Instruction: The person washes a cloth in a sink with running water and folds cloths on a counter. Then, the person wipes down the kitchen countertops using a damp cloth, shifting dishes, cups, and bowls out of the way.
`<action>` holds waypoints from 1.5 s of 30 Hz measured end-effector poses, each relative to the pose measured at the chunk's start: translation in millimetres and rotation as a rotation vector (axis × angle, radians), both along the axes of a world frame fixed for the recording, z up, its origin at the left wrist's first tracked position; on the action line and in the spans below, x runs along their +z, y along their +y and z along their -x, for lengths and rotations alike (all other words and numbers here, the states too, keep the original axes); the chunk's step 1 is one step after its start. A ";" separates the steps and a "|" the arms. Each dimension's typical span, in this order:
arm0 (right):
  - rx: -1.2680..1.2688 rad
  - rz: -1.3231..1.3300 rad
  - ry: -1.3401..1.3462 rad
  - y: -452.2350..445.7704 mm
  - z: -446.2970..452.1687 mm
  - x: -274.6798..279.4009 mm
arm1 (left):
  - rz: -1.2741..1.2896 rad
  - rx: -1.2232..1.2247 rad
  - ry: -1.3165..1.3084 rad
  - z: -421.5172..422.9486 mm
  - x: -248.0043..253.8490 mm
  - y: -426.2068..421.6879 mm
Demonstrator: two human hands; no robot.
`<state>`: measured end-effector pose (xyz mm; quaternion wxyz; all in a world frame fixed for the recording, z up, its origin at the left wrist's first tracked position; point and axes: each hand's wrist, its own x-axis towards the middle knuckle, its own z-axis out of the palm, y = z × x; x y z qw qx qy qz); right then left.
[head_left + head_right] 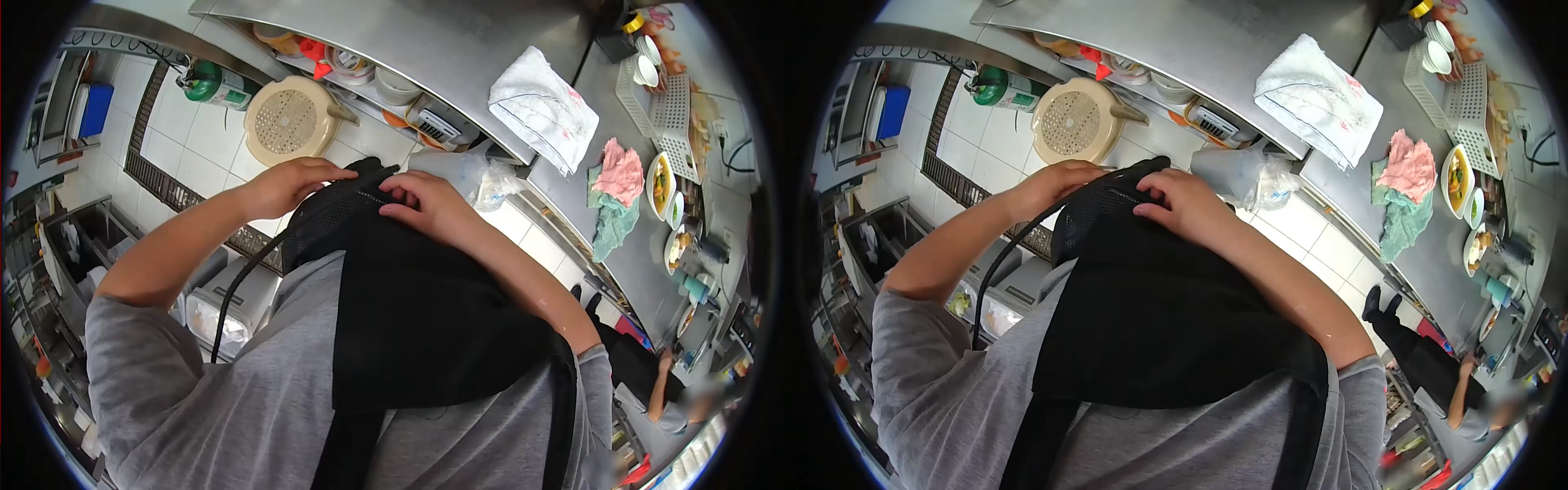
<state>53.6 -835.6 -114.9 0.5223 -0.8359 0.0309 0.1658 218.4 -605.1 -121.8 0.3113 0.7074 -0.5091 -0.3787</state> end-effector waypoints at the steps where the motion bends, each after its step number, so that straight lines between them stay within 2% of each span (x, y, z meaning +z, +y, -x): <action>1: 0.086 0.012 -0.007 3.4 -4.8 -1.5 | -0.128 -0.131 0.017 -2.4 4.4 -4.9; 2: 0.101 0.017 -0.002 6.0 -6.1 -3.1 | -0.067 -0.141 -0.090 -3.8 5.8 -7.3; 3: 0.099 0.065 -0.074 9.3 -6.0 -4.9 | -0.064 -0.124 -0.084 -8.2 6.7 -5.1; 5: 0.118 0.112 -0.143 12.8 -6.4 -4.3 | 0.031 -0.312 -0.493 -16.5 6.3 4.5; 6: 0.079 0.084 -0.193 11.9 -4.6 -2.4 | 0.088 -0.289 -0.592 -14.5 4.5 16.6; 8: 0.056 0.054 -0.236 8.8 -1.8 2.6 | -0.080 -0.334 -0.641 -11.0 3.6 58.5; 9: 0.079 0.026 -0.240 6.1 -1.4 7.3 | -0.098 -0.411 -0.601 -4.8 -3.7 88.7; 10: 0.100 -0.002 -0.244 3.4 -1.5 13.0 | -0.291 -0.462 -0.513 9.2 6.3 106.3; 11: 0.103 -0.001 -0.241 1.5 -2.5 22.3 | -0.263 -0.541 -0.469 24.7 -16.3 142.9; 12: 0.071 -0.085 0.009 -0.3 -3.9 34.6 | -0.367 -0.438 -0.287 45.5 -30.9 165.9; 13: 0.036 -0.167 0.260 -2.0 -4.2 44.4 | -0.176 -0.474 -0.229 51.2 -18.7 154.4; 14: 0.034 -0.164 0.267 -3.7 -1.9 50.6 | -0.206 -0.428 -0.161 47.6 -12.2 142.7; 15: 0.136 0.004 0.100 -5.1 1.4 56.1 | -0.236 -0.379 -0.090 41.5 -8.5 134.3; 16: 0.242 0.172 -0.069 -5.3 2.8 61.1 | -0.236 -0.240 0.067 28.4 -9.3 128.5; 17: 0.252 0.177 -0.067 -4.7 1.0 65.8 | -0.425 -0.020 0.299 15.5 -19.8 130.9; 19: 0.255 -0.024 0.020 -2.9 -3.4 72.8 | -0.419 0.290 0.553 -7.3 -16.0 113.2; 21: 0.268 -0.056 0.056 -2.5 -6.5 73.9 | -0.237 0.481 0.617 -0.6 -13.9 99.0; 22: 0.273 -0.092 0.089 -2.6 -7.6 74.6 | -0.076 0.437 0.478 6.3 -10.9 91.5; 23: 0.280 -0.089 0.096 -3.2 -7.6 76.5 | -0.074 0.462 0.483 11.6 4.4 83.0; 25: 0.324 -0.110 0.089 -4.8 -7.5 81.0 | -0.036 0.412 0.231 27.1 5.4 81.4; 26: 0.329 -0.108 0.091 -4.5 -9.9 82.7 | -0.033 0.417 0.233 32.9 6.9 81.0; 28: 0.392 -0.057 0.096 -3.0 -13.9 85.2 | -0.074 0.365 -0.107 42.0 10.0 80.8; 29: 0.393 -0.057 0.098 -2.5 -14.3 83.7 | -0.073 0.367 -0.105 45.4 12.8 80.5; 31: 0.391 -0.033 0.113 -1.6 -15.6 79.8 | -0.180 0.341 -0.393 48.6 19.2 80.3; 32: 0.396 -0.030 0.113 -0.7 -18.3 81.5 | -0.171 0.318 -0.459 48.4 20.2 81.0; 35: 0.419 -0.003 0.145 2.5 -25.5 85.8 | -0.244 0.339 -0.437 52.0 21.6 85.0; 37: 0.412 -0.017 0.127 3.3 -28.9 84.6 | -0.300 0.330 -0.373 57.8 13.5 96.9; 39: 0.460 -0.016 0.055 1.1 -35.1 83.5 | -0.041 0.789 0.029 65.0 0.2 103.7; 40: 0.506 -0.017 -0.013 0.6 -37.6 83.4 | -0.204 0.883 0.119 70.2 -3.5 104.8; 41: 0.513 -0.018 -0.016 1.9 -39.1 84.1 | -0.203 0.891 0.117 73.3 -16.9 108.2; 43: 0.469 -0.040 -0.019 5.0 -41.6 86.2 | -0.128 0.921 0.699 76.9 -64.4 115.9; 44: 0.475 -0.036 -0.022 5.9 -41.4 85.2 | -0.122 0.842 0.975 70.6 -69.8 114.5; 45: 0.435 -0.056 -0.055 7.1 -39.9 82.2 | -0.115 0.845 0.972 72.3 -71.9 113.2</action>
